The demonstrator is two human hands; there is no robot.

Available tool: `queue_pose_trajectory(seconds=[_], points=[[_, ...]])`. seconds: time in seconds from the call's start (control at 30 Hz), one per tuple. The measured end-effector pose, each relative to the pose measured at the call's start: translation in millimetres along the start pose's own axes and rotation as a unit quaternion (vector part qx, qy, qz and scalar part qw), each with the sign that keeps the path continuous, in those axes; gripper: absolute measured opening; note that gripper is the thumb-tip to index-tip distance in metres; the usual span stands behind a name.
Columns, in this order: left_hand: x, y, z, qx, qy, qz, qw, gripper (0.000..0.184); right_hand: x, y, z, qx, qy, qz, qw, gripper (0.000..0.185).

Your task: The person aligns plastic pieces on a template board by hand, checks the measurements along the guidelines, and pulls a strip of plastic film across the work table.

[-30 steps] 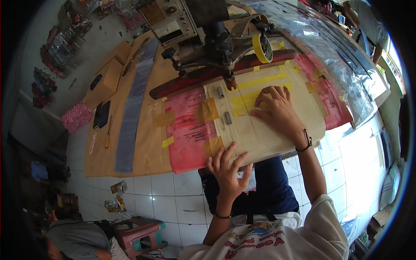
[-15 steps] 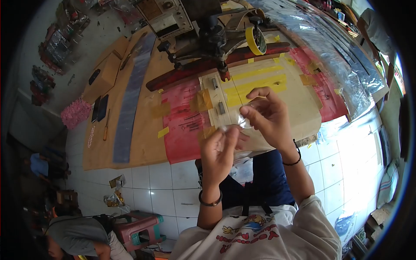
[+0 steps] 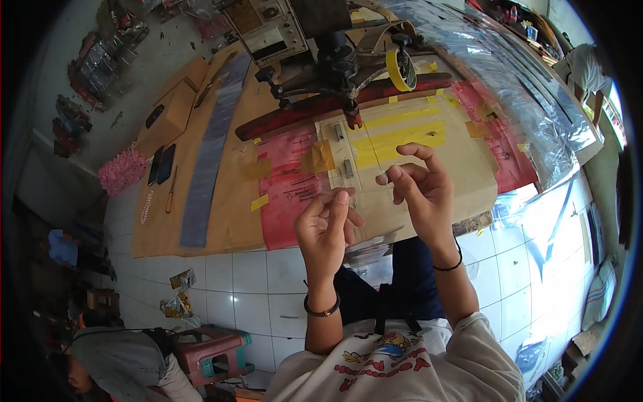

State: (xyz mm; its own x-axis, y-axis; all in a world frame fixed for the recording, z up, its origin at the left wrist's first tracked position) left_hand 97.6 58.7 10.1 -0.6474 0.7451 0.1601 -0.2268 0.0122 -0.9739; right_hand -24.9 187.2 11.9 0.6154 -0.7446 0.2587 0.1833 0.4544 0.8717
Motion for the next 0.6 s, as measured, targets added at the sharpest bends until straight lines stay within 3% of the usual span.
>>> queue_pose_trajectory(seconds=[0.07,0.17,0.2,0.27,0.3,0.37,0.4,0.43,0.53,0.6], points=[[-2,1,-2,0.016,0.001,-0.017,1.000,0.022,-2,-1,-1,0.008,0.010,0.016,1.000,0.045],[-7,-4,-8,0.068,-0.010,-0.049,0.996,0.024,4,11,-20,0.054,0.135,0.104,0.984,0.057],[-10,-9,-11,0.087,-0.019,-0.066,0.994,0.024,1,13,-29,0.064,0.219,0.079,0.970,0.057],[-24,-13,-17,0.133,0.010,-0.132,0.982,0.026,9,3,-46,0.002,0.336,0.019,0.941,0.041],[-30,-17,-21,0.161,0.015,-0.187,0.969,0.026,13,-10,-60,0.034,0.342,0.028,0.939,0.026],[-43,-32,-31,0.235,0.033,-0.256,0.937,0.031,15,-68,-94,0.071,0.412,0.022,0.908,0.029],[-49,-44,-34,0.274,0.046,-0.287,0.917,0.033,22,-91,-114,0.102,0.391,0.055,0.913,0.029],[-55,-56,-37,0.312,0.062,-0.318,0.893,0.036,23,-122,-138,0.202,0.392,0.034,0.897,0.029],[-78,-89,-45,0.330,0.142,-0.383,0.851,0.030,22,-196,-186,0.120,0.394,-0.169,0.895,0.025],[-75,-105,-49,0.327,0.196,-0.431,0.818,0.027,16,-248,-210,0.192,0.362,-0.241,0.880,0.022]])
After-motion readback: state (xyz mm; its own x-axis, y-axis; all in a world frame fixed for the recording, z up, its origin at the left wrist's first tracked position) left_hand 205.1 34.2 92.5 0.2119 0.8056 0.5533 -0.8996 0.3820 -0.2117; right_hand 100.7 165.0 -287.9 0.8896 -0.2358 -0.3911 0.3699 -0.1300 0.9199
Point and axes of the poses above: each hand's wrist, its own z-axis towards the middle knuckle, its own x-axis out of the palm, y = z × x, the point moved 2 cm from there along z, towards the middle knuckle, and after that the axes turned 5 degrees about -x, right-handed, at the moved point
